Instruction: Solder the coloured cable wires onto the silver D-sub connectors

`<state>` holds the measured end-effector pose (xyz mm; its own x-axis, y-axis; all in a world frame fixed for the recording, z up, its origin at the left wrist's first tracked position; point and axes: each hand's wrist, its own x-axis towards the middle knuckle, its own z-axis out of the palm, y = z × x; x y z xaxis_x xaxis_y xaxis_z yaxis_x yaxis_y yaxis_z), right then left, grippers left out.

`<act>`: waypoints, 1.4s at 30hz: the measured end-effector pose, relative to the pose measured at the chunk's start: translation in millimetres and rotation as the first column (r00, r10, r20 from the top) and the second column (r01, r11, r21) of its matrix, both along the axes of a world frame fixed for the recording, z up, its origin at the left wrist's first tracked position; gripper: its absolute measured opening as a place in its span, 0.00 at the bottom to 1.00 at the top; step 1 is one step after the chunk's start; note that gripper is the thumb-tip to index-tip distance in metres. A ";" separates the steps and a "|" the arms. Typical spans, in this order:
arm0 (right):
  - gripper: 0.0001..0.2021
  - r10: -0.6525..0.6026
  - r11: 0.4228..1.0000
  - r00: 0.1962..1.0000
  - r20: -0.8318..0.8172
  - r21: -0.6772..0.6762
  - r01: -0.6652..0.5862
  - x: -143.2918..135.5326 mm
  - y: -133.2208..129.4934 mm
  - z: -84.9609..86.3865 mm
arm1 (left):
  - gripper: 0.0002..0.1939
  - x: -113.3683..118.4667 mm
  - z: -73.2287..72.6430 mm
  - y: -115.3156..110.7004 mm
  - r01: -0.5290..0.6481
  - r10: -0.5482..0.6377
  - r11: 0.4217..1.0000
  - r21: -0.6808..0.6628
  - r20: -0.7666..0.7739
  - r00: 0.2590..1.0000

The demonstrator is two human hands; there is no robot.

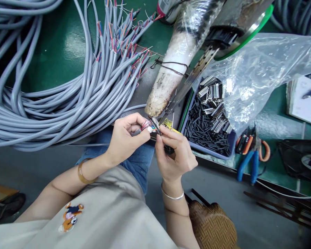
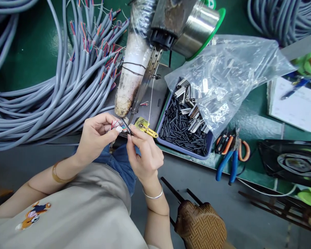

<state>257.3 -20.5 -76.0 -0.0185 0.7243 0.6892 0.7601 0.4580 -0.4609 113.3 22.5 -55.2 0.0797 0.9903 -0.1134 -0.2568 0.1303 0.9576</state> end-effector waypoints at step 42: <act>0.11 0.025 1.000 0.999 0.030 0.002 -0.025 1.9 2.3 3.9 | 0.04 4.0 -0.1 -0.6 -0.019 0.027 0.995 0.096 -0.081 0.996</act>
